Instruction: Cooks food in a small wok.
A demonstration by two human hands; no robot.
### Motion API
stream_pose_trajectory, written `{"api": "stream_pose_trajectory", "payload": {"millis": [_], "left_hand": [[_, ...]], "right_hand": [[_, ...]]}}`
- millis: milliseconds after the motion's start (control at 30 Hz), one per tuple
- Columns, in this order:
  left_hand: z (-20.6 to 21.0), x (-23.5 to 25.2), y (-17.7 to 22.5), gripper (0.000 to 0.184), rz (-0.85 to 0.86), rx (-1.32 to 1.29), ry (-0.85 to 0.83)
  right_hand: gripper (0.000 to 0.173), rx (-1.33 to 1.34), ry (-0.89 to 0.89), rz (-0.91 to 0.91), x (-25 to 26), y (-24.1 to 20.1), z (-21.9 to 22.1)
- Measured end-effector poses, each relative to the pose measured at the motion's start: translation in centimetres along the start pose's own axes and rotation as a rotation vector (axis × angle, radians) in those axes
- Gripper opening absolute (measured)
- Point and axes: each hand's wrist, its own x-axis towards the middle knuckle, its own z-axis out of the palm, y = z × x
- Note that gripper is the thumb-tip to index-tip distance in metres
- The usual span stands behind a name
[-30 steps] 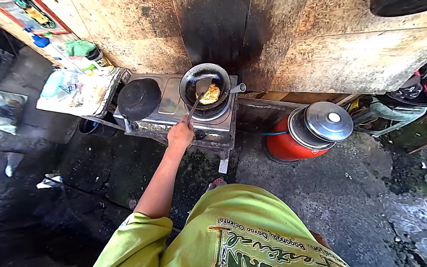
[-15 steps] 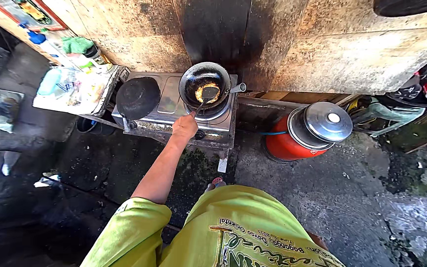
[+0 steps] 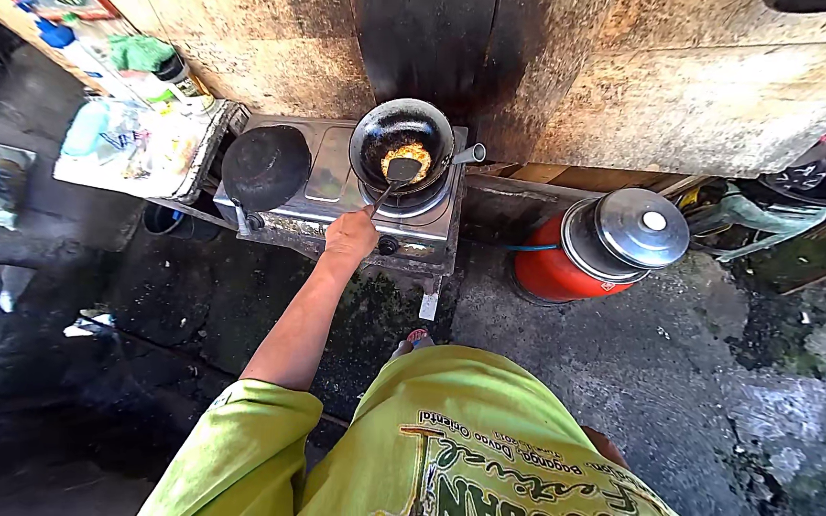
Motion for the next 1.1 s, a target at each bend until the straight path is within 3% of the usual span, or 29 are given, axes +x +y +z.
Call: {"api": "stream_pose_trajectory", "payload": {"millis": [633, 867, 1100], "left_hand": [[-2.2, -0.8, -1.0, 0.044, 0.022, 0.049, -0.039], [-3.9, -2.2, -2.7, 0.046, 0.029, -0.133, 0.090], [-0.1, 0.3, -0.6, 0.047, -0.015, -0.063, 0.023]], "right_hand": [[0.038, -0.016, 0.011, -0.018, 0.6, 0.2, 0.6], [0.037, 0.001, 0.013, -0.020, 0.1, 0.2, 0.7], [0.039, -0.049, 0.000, -0.030, 1.3, 0.5, 0.3]]}}
